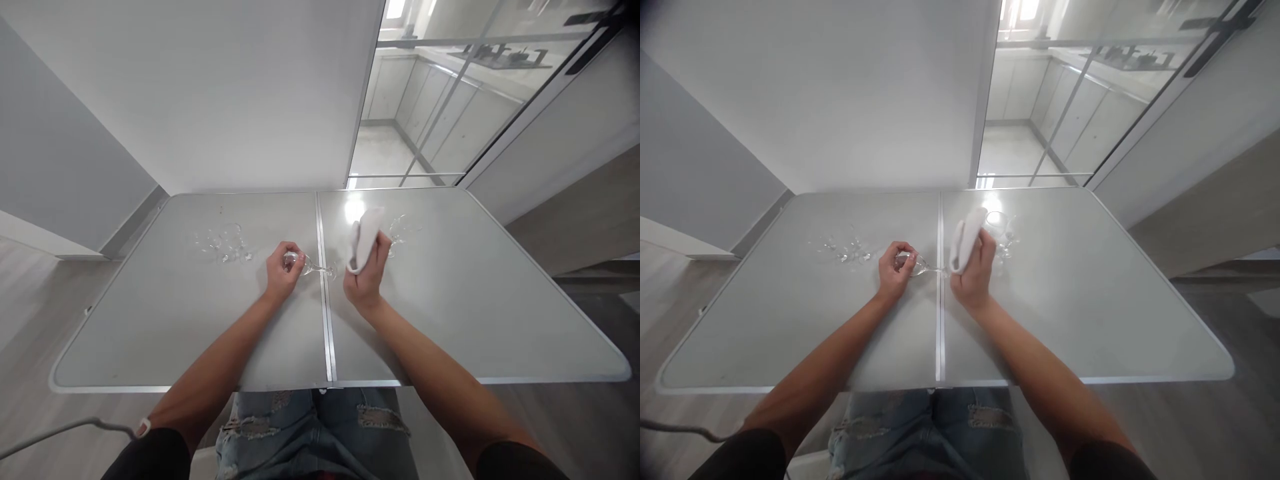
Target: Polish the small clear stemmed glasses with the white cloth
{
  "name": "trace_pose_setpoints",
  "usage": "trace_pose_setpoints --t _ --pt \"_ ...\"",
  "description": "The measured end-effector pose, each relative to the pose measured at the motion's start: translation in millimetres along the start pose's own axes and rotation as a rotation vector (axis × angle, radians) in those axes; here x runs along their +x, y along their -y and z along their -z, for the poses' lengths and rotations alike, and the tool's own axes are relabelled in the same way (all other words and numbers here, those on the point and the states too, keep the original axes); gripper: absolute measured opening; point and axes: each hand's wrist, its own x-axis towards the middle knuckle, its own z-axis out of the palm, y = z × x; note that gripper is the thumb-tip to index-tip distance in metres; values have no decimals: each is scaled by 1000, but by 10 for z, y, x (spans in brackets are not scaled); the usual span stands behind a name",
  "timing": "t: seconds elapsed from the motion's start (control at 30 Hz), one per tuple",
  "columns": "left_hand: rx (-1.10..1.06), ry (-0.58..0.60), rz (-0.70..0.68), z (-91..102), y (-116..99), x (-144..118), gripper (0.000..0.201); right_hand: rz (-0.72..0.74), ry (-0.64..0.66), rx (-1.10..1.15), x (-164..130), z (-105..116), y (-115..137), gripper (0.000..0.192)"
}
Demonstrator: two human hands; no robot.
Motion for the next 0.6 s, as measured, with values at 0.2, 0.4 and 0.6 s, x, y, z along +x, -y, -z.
trace_pose_setpoints --t 0.2,0.4,0.6 --pt "36 -8 -112 -11 -3 -49 26 123 589 110 12 -101 154 65" --pt "38 19 -192 28 -4 -62 24 -151 770 427 104 51 180 35" --pt "15 -40 -204 19 -41 -66 27 -82 782 230 128 33 135 24"
